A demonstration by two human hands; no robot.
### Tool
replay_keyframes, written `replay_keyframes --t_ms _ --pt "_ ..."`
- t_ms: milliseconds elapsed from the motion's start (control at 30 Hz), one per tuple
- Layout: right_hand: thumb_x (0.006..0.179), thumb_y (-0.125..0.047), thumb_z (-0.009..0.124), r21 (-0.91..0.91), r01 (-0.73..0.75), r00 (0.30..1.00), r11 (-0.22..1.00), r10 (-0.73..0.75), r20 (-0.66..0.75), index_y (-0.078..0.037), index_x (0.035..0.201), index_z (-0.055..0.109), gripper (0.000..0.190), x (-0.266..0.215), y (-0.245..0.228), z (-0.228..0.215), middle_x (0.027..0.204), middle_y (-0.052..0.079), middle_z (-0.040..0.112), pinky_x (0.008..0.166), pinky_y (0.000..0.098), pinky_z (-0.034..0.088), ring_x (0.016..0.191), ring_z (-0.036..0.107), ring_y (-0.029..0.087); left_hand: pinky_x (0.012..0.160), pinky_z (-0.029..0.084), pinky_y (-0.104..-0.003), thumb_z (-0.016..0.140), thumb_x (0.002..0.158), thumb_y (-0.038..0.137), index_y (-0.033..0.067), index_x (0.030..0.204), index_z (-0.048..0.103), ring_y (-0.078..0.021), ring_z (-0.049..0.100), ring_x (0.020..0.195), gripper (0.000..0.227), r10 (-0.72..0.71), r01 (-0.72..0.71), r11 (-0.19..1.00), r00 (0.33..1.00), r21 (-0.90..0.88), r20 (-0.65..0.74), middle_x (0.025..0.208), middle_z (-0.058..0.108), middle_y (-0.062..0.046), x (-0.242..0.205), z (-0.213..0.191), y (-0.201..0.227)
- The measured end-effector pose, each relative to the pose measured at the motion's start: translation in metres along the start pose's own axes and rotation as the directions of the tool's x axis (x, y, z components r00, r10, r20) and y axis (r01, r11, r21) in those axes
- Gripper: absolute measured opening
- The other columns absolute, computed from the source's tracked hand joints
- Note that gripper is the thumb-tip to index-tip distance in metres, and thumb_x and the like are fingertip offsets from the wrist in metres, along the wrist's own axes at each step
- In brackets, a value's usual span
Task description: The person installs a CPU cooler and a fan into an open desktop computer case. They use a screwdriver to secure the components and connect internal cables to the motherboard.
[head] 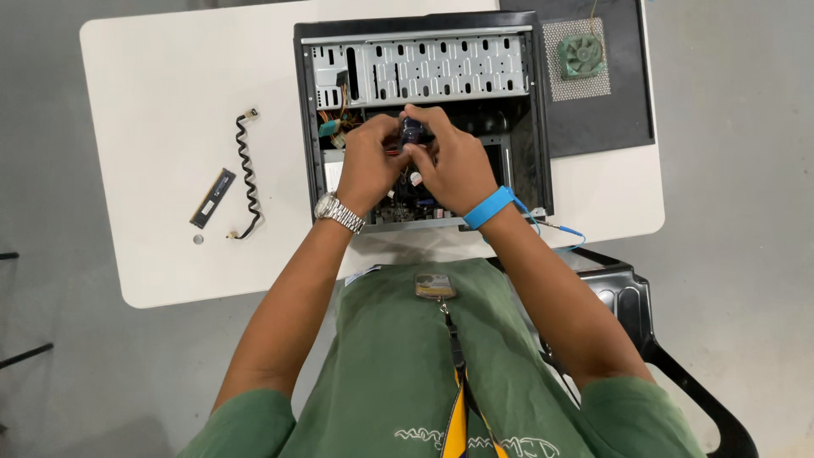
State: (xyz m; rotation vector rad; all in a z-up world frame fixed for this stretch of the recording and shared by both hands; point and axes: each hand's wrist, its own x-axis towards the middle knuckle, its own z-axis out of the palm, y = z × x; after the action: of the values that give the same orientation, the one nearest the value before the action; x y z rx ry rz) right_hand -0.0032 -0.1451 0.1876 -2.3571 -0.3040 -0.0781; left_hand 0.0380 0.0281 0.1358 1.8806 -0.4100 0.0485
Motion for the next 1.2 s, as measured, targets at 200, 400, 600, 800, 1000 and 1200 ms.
replay_keyframes --t_ms 200,400,600,800,1000,1200 --pt "0.116 -0.02 0.076 -0.022 0.134 0.989 0.991 -0.135 -0.061 -0.007 0.157 0.064 0.044 0.002 0.002 -0.007 0.124 0.025 0.081 0.083 0.0604 0.069 0.11 0.08 0.048 0.069 0.067 -0.039 0.09 0.091 -0.003 -0.0072 0.109 0.074 -0.0382 0.079 0.088 0.025 -0.109 0.09 0.991 0.974 -0.103 -0.201 0.095 0.072 -0.023 -0.014 0.02 -0.027" --pt "0.114 -0.033 0.083 -0.191 0.159 0.971 0.969 -0.188 -0.147 -0.007 0.145 0.075 0.041 0.005 0.02 0.009 0.116 0.014 0.083 0.089 0.0451 0.072 0.112 0.082 0.033 0.064 0.069 -0.037 0.1 0.087 0.001 -0.0025 0.104 0.079 -0.0331 0.082 0.087 0.027 -0.194 0.175 0.96 0.979 -0.217 -0.069 0.089 0.076 -0.018 -0.01 0.011 -0.047" --pt "0.112 -0.035 0.085 -0.132 0.088 0.979 0.987 -0.11 -0.17 -0.006 0.131 0.069 0.038 -0.003 0.01 0.008 0.11 0.015 0.071 0.074 0.0614 0.069 0.101 0.079 0.045 0.071 0.068 -0.036 0.099 0.088 0.007 0.0076 0.116 0.085 -0.0194 0.078 0.091 0.031 -0.179 0.201 0.953 0.977 -0.226 0.113 0.096 0.084 -0.014 -0.002 0.002 -0.038" --pt "0.106 -0.033 0.089 -0.138 0.043 0.984 0.989 -0.066 -0.166 -0.011 0.123 0.066 0.036 0.004 0.012 0.012 0.108 0.011 0.067 0.075 0.0618 0.069 0.1 0.079 0.045 0.088 0.069 -0.047 0.095 0.088 0.0 -0.0019 0.108 0.082 -0.0421 0.077 0.106 0.024 -0.015 0.014 0.998 1.0 -0.058 -0.014 0.108 0.076 -0.02 -0.004 -0.002 -0.016" --pt "0.11 -0.036 0.085 -0.106 -0.002 0.968 0.994 -0.025 -0.251 -0.009 0.116 0.057 0.039 -0.011 0.019 0.038 0.104 0.012 0.062 0.067 0.0594 0.069 0.093 0.078 0.043 0.077 0.061 -0.046 0.087 0.097 0.009 0.0003 0.112 0.085 -0.0364 0.073 0.09 0.018 0.001 0.002 0.999 0.998 -0.034 0.064 0.094 0.07 -0.019 -0.013 -0.005 -0.018" --pt "0.112 -0.037 0.08 0.01 -0.063 0.996 0.998 0.063 -0.061 -0.005 0.134 0.059 0.044 -0.002 -0.015 -0.003 0.122 0.017 0.063 0.089 0.0716 0.066 0.121 0.073 0.05 0.073 0.059 -0.038 0.085 0.093 0.004 -0.0004 0.116 0.085 -0.0301 0.071 0.085 0.023 0.007 -0.005 1.0 0.994 -0.026 0.109 0.09 0.07 -0.017 -0.002 -0.007 -0.022"
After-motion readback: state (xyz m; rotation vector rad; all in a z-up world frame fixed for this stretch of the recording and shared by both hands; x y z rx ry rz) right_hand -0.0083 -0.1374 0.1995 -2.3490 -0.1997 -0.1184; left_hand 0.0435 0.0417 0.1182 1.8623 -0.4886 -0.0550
